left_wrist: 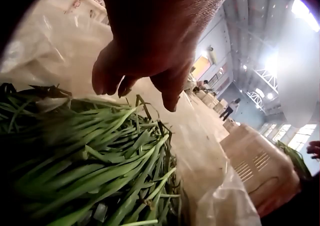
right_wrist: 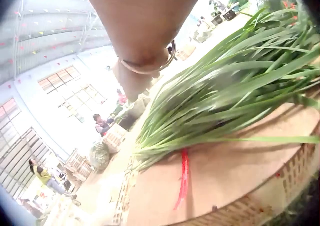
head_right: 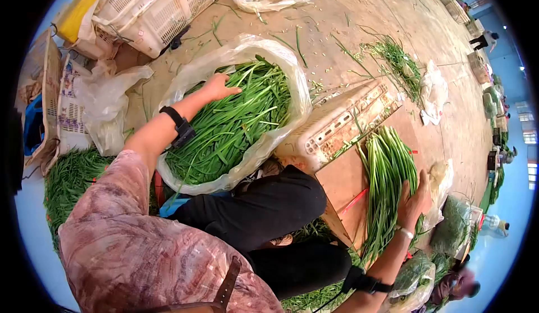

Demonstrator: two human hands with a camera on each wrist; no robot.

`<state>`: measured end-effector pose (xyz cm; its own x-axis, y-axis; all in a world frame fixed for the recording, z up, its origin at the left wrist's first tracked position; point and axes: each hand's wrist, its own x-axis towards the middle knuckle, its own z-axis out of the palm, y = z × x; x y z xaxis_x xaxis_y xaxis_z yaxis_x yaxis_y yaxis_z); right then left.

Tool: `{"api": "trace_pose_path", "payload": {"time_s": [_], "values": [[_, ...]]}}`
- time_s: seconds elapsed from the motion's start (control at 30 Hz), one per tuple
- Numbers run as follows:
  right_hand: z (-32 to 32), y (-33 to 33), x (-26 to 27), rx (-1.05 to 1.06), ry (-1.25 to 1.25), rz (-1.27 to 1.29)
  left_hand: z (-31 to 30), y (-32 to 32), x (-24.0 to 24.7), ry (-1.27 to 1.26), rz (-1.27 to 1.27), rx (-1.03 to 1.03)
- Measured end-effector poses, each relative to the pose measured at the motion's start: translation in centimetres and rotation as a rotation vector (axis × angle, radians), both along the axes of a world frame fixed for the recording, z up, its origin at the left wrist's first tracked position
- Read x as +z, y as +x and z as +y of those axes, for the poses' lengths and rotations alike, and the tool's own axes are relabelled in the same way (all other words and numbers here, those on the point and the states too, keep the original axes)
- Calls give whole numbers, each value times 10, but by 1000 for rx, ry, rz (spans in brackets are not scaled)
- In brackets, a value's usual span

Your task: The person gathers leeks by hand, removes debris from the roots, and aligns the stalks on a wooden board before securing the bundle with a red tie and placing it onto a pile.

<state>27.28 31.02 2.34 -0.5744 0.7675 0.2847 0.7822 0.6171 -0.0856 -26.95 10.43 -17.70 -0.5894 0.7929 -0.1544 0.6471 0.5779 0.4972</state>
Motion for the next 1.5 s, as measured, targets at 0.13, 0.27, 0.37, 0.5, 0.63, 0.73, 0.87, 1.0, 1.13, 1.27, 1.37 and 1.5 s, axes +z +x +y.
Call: {"api": "trace_pose_path", "payload": {"time_s": [0.13, 0.27, 0.37, 0.5, 0.63, 0.73, 0.87, 1.0, 1.13, 1.27, 1.37, 1.5], "values": [[-57, -18, 2, -28, -25, 79, 18, 56, 0, 294, 353, -314], [-90, -15, -13, -95, -121, 113, 39, 119, -25, 51, 378, -428], [-110, -14, -16, -199, -220, 116, 54, 124, -61, -67, 382, -319], [-122, -6, -16, -258, -295, 196, 61, 116, -69, -67, 297, -189], [-123, -2, -12, -304, -264, 184, 47, 117, -35, 184, 130, -258], [-126, -7, -9, -286, -282, 214, 43, 108, -7, 509, -214, -224], [-125, -3, -16, -289, -333, 217, 74, 48, -15, 565, 242, 85], [-128, -1, -24, -265, -346, 302, 92, 15, -40, 66, 203, 216], [-134, 2, -24, -331, -363, 261, 100, 35, -35, -248, 186, 175], [-136, 1, -23, -345, -364, 234, 97, 93, -35, -242, 314, -89], [-134, 3, -26, -336, -379, 253, 94, 127, -68, -166, 473, -253], [-132, 9, -24, -317, -377, 255, 96, 109, -71, -160, 429, -230]]}}
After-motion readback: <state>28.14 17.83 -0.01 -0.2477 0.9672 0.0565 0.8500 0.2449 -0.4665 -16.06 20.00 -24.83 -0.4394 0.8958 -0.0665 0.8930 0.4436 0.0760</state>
